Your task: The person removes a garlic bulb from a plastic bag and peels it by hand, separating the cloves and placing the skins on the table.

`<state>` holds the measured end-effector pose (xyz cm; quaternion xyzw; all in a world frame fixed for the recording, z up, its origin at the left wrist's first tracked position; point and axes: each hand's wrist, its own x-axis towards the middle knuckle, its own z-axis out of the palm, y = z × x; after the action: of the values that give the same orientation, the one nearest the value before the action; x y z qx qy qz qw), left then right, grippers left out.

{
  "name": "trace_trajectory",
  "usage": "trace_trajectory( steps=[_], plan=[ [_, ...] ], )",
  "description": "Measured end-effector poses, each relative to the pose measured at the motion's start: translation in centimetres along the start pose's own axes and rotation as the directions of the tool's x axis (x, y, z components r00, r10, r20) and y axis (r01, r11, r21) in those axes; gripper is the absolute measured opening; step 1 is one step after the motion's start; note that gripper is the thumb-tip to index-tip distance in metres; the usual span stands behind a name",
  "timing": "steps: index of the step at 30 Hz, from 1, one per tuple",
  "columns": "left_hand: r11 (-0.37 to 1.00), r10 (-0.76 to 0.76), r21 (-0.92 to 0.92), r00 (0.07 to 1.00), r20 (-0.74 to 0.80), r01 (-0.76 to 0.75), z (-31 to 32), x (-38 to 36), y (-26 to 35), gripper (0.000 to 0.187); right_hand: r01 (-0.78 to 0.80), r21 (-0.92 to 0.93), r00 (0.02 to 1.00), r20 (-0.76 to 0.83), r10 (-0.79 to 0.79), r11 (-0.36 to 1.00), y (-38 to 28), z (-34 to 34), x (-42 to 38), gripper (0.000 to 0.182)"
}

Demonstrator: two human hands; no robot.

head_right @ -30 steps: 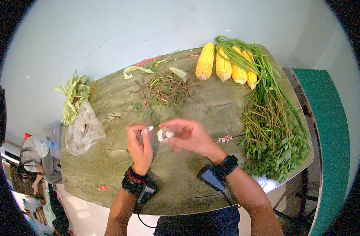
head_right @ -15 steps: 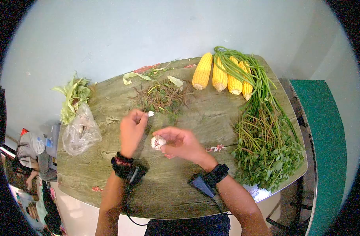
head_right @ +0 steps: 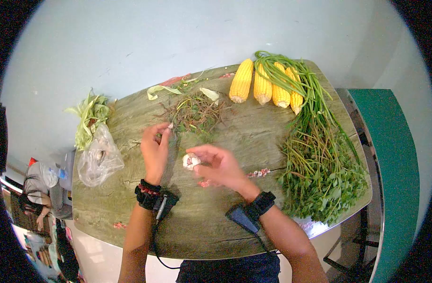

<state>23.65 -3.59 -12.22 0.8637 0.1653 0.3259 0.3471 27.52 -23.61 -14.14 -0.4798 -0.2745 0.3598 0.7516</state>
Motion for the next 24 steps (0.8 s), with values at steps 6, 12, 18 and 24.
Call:
trace_trajectory(
  steps=[6, 12, 18, 24],
  plan=[
    [0.941, -0.052, -0.328, 0.994, 0.093, 0.080, 2.2, 1.2, -4.7, 0.018, -0.092, -0.010, 0.995, -0.026, 0.091, 0.996, -0.5, 0.3, -0.1, 0.044],
    [0.834, -0.137, -0.523, 0.984, 0.112, 0.176, -0.1, -0.7, -0.8, 0.019, -0.051, -0.036, 0.998, -0.051, 0.049, 0.998, -0.4, 0.1, 0.0, 0.044],
    [0.749, -0.135, -0.567, 0.917, 0.376, 0.343, -0.9, -6.3, 2.2, 0.023, 0.054, -0.126, 0.993, -0.096, -0.066, 0.991, 0.0, 0.0, 0.0, 0.043],
    [0.928, 0.141, -0.370, 0.966, 0.219, -0.052, -1.0, -6.8, 2.4, 0.027, 0.178, -0.184, 0.976, -0.096, -0.198, 0.967, 0.9, 0.2, 0.1, 0.040]
  ],
)
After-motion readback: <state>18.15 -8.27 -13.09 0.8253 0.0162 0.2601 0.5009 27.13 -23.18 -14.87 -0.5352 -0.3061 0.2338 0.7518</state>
